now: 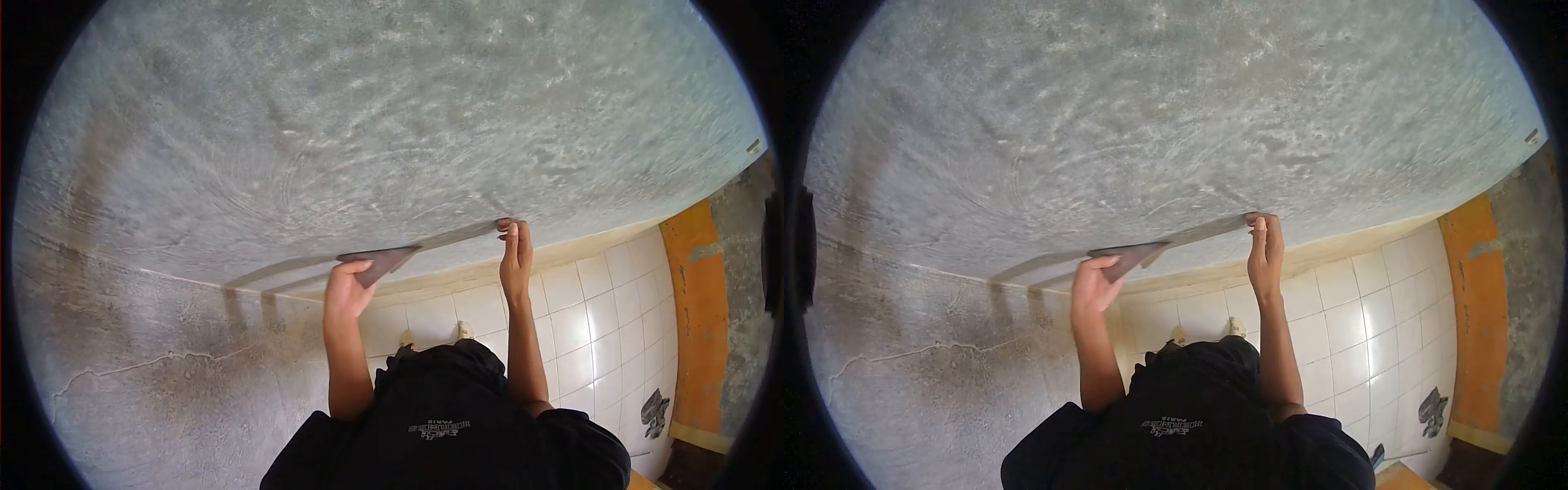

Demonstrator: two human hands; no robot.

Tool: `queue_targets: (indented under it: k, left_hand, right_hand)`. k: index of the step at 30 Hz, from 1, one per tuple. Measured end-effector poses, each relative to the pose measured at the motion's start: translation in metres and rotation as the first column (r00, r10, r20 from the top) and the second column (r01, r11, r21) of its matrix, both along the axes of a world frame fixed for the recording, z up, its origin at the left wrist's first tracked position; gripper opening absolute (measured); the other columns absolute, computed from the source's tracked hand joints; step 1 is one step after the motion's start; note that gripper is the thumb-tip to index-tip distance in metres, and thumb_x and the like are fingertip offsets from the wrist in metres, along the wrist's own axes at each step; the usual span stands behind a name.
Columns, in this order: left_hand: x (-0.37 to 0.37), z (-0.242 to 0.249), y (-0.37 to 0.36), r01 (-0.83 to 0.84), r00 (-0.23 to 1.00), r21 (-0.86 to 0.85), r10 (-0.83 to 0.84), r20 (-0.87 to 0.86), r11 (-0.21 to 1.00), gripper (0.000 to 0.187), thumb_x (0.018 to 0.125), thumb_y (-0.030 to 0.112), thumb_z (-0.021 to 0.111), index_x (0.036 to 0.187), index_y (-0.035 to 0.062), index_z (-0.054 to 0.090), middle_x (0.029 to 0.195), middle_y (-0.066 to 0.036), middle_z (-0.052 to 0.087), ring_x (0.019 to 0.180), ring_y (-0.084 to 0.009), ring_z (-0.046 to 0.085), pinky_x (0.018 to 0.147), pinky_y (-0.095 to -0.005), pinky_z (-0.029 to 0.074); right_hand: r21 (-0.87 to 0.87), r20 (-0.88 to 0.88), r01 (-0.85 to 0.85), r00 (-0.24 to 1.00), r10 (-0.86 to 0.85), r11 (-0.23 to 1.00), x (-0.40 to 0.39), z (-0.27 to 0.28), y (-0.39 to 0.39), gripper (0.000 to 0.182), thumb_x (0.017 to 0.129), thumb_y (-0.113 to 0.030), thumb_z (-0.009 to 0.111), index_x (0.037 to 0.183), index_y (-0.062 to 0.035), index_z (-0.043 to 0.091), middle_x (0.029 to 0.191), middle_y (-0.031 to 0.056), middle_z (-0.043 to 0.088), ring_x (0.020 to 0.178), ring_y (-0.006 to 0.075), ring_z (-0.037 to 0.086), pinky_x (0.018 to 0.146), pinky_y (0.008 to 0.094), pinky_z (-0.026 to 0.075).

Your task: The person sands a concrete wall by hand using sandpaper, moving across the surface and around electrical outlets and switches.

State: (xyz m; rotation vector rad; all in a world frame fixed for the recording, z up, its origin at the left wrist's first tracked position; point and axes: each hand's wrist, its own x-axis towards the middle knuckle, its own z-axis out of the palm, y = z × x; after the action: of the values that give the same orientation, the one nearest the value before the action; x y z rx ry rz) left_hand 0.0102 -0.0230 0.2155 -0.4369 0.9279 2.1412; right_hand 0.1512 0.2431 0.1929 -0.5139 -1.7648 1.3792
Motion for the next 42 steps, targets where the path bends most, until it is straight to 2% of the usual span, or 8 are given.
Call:
queue_targets:
  k: [3, 7, 15, 18, 21, 29, 33, 42]
  left_hand:
    - [0.001, -0.039, 0.012, -0.02, 1.0, 0.035, 0.019, 0.022, 0.999, 0.031, 0.079, -0.008, 0.056, 0.109, -0.0013, 0.057, 0.109, -0.012, 0.061, 0.102, -0.0261, 0.06, 0.099, -0.0367, 0.044]
    - [0.019, 0.023, 0.008, -0.098, 0.973, 0.115, 0.119, -0.199, 0.989, 0.039, 0.077, -0.01, 0.053, 0.116, -0.005, 0.051, 0.114, -0.016, 0.06, 0.113, -0.0284, 0.058, 0.106, -0.0395, 0.041]
    - [0.04, 0.007, 0.043, -0.187, 0.948, -0.145, 0.14, -0.285, 0.972, 0.053, 0.078, -0.007, 0.044, 0.13, -0.0094, 0.041, 0.134, -0.018, 0.048, 0.128, -0.0306, 0.047, 0.111, -0.0423, 0.036]
    - [0.041, 0.004, 0.052, -0.271, 0.92, -0.09, 0.23, -0.318, 0.958, 0.045, 0.08, -0.005, 0.045, 0.125, -0.0056, 0.047, 0.126, -0.014, 0.051, 0.117, -0.0264, 0.052, 0.104, -0.0363, 0.039]
    - [0.032, -0.068, 0.073, -0.348, 0.871, -0.318, 0.178, -0.459, 0.882, 0.03, 0.085, -0.001, 0.046, 0.115, -0.0019, 0.052, 0.109, -0.006, 0.053, 0.097, -0.0173, 0.052, 0.091, -0.0288, 0.041]
    - [0.073, -0.024, 0.109, -0.524, 0.735, -0.361, 0.196, -0.649, 0.771, 0.015, 0.091, 0.001, 0.041, 0.101, -0.0051, 0.051, 0.09, -0.005, 0.05, 0.085, -0.0104, 0.046, 0.078, -0.0247, 0.038]
    - [0.057, -0.028, 0.102, -0.43, 0.882, -0.49, 0.237, -0.408, 0.758, 0.021, 0.087, -0.003, 0.043, 0.107, -0.0007, 0.049, 0.097, -0.002, 0.048, 0.09, -0.0102, 0.044, 0.085, -0.027, 0.037]
    - [0.058, -0.052, 0.102, -0.401, 0.879, -0.47, 0.185, -0.44, 0.787, 0.022, 0.086, 0.0, 0.046, 0.106, -0.0028, 0.055, 0.108, -0.007, 0.056, 0.104, -0.0148, 0.051, 0.093, -0.0285, 0.038]
  right_hand:
    - [-0.006, 0.005, -0.005, 1.0, 0.005, 1.0, -0.001, -0.002, 0.002, 0.031, 0.105, -0.027, 0.041, 0.098, 0.0001, 0.057, 0.093, 0.0084, 0.06, 0.086, 0.016, 0.053, 0.079, 0.0306, 0.045]
    - [0.001, 0.031, -0.023, 0.999, 0.023, 1.0, -0.001, 0.0, 0.005, 0.033, 0.106, -0.028, 0.038, 0.095, -0.0017, 0.055, 0.089, 0.006, 0.056, 0.083, 0.0144, 0.05, 0.081, 0.0301, 0.044]
    - [0.004, -0.003, -0.026, 1.0, 0.026, 1.0, -0.002, -0.002, 0.006, 0.03, 0.105, -0.025, 0.041, 0.096, -0.0001, 0.055, 0.09, 0.0083, 0.058, 0.084, 0.016, 0.051, 0.079, 0.0306, 0.044]
    - [-0.003, 0.004, -0.028, 1.0, 0.028, 1.0, 0.0, 0.0, 0.005, 0.031, 0.106, -0.026, 0.04, 0.096, 0.0002, 0.055, 0.09, 0.0085, 0.058, 0.084, 0.0164, 0.052, 0.08, 0.0309, 0.044]
    - [-0.006, 0.015, -0.029, 0.999, 0.029, 1.0, -0.001, 0.001, 0.003, 0.032, 0.106, -0.026, 0.04, 0.096, 0.0004, 0.055, 0.09, 0.0085, 0.057, 0.085, 0.0166, 0.052, 0.081, 0.0311, 0.044]
    - [-0.018, 0.012, -0.044, 0.999, 0.044, 0.999, -0.001, 0.0, 0.005, 0.033, 0.106, -0.027, 0.039, 0.097, 0.0003, 0.056, 0.09, 0.0074, 0.057, 0.086, 0.0161, 0.053, 0.082, 0.0314, 0.045]
    - [-0.046, 0.009, -0.058, 0.998, 0.059, 0.997, 0.0, -0.007, 0.006, 0.032, 0.106, -0.026, 0.04, 0.096, 0.0002, 0.055, 0.091, 0.0066, 0.056, 0.086, 0.0153, 0.053, 0.082, 0.0306, 0.045]
    - [-0.033, 0.0, -0.043, 0.999, 0.043, 0.999, -0.003, -0.016, 0.007, 0.03, 0.106, -0.025, 0.04, 0.095, -0.0009, 0.055, 0.09, 0.0046, 0.055, 0.084, 0.0132, 0.051, 0.08, 0.0295, 0.045]
